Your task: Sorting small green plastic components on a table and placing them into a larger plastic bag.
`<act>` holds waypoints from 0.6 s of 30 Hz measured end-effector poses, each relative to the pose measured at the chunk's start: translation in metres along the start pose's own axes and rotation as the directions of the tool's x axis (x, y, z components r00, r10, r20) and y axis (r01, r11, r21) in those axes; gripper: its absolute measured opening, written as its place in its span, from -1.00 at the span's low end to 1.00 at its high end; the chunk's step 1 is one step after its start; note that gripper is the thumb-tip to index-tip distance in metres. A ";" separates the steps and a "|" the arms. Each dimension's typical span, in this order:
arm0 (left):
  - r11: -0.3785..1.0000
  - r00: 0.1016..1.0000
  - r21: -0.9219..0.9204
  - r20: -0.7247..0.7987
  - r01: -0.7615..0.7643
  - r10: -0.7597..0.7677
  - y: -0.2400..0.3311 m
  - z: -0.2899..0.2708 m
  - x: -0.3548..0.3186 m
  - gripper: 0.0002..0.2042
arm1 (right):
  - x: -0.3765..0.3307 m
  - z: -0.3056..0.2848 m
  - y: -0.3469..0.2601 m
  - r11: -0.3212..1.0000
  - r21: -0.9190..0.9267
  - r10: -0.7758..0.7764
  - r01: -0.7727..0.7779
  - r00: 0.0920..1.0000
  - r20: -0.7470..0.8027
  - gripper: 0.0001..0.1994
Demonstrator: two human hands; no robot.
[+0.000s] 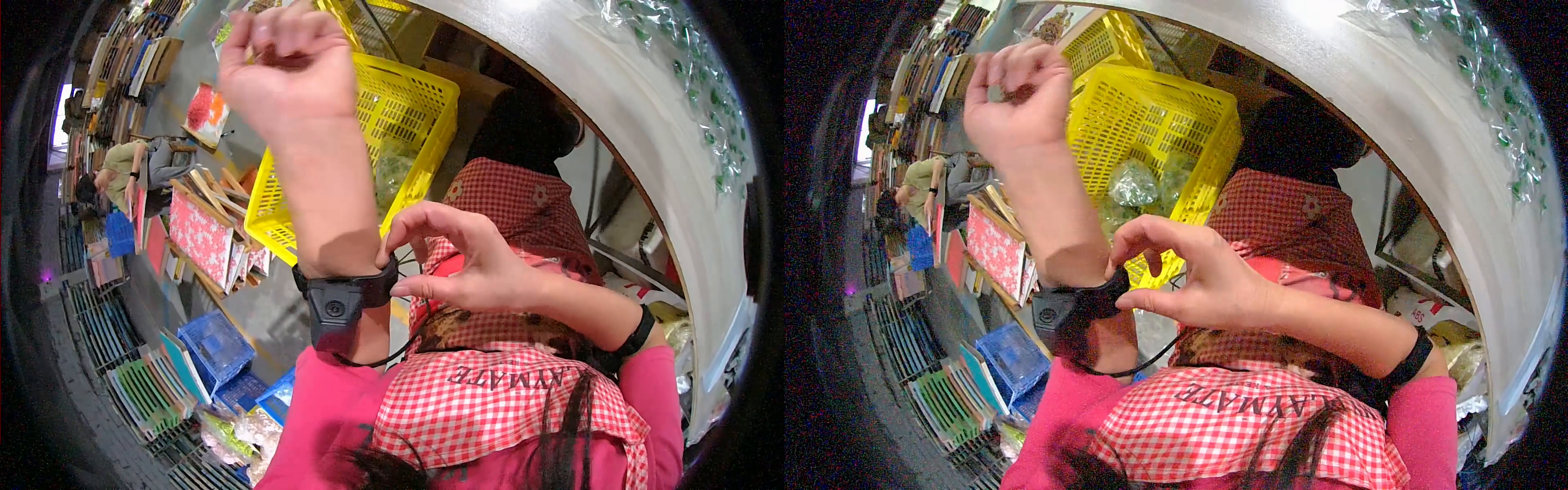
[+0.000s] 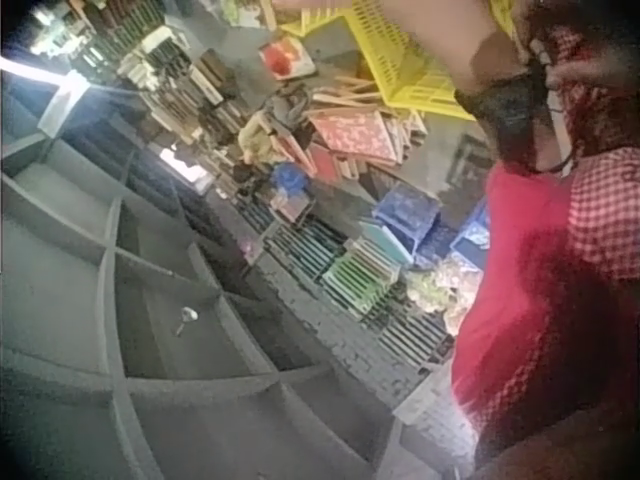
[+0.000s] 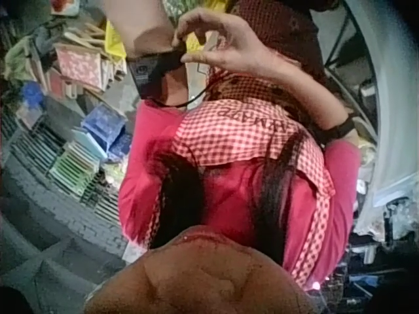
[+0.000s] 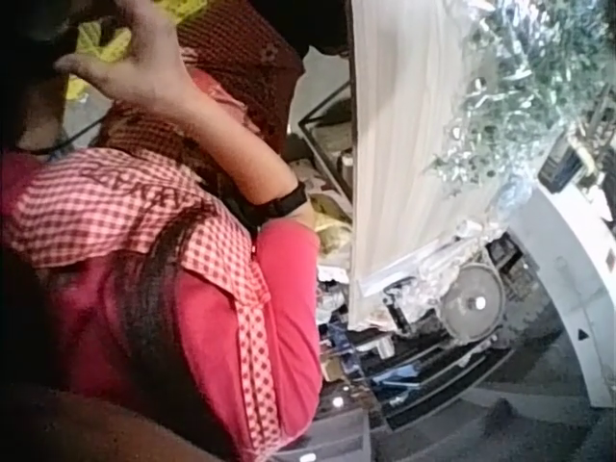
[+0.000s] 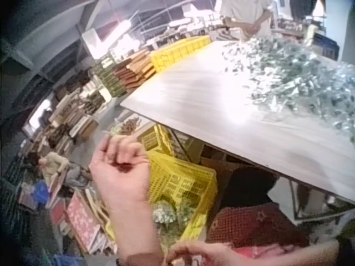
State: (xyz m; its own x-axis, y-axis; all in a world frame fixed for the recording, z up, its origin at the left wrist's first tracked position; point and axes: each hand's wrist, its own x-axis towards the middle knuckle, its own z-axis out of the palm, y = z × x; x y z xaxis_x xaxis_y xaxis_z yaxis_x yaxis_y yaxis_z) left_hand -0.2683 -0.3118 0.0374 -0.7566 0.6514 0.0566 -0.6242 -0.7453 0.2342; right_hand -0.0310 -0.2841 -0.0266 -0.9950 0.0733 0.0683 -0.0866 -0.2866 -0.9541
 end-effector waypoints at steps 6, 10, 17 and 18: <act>0.936 0.997 -0.345 -0.053 -0.076 0.061 0.020 0.025 -0.014 -0.82 | 0.005 -0.004 -0.001 0.975 -0.146 -0.163 0.166 0.986 0.031 -0.59; 0.911 0.989 -0.384 -0.060 -0.147 0.135 0.027 0.017 -0.009 -0.81 | 0.007 -0.003 0.001 0.992 0.009 -0.125 0.125 0.992 0.004 -0.55; 0.854 0.956 -0.431 -0.161 -0.291 0.244 0.030 0.023 -0.004 -0.79 | 0.008 0.002 -0.011 0.947 -0.230 -0.242 0.226 0.969 -0.042 -0.49; 0.848 0.950 -0.431 -0.176 -0.309 0.256 0.028 0.026 -0.005 -0.79 | 0.008 0.003 -0.015 0.945 -0.250 -0.226 0.208 0.973 -0.044 -0.47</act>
State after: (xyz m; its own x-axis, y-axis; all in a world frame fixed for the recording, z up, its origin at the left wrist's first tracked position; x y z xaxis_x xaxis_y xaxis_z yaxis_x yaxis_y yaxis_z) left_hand -0.2764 -0.3322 0.0692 -0.9133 0.4032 -0.0574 -0.3797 -0.8940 -0.2377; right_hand -0.0378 -0.2825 -0.0108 -0.9464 0.1783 0.2695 -0.2767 -0.0164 -0.9608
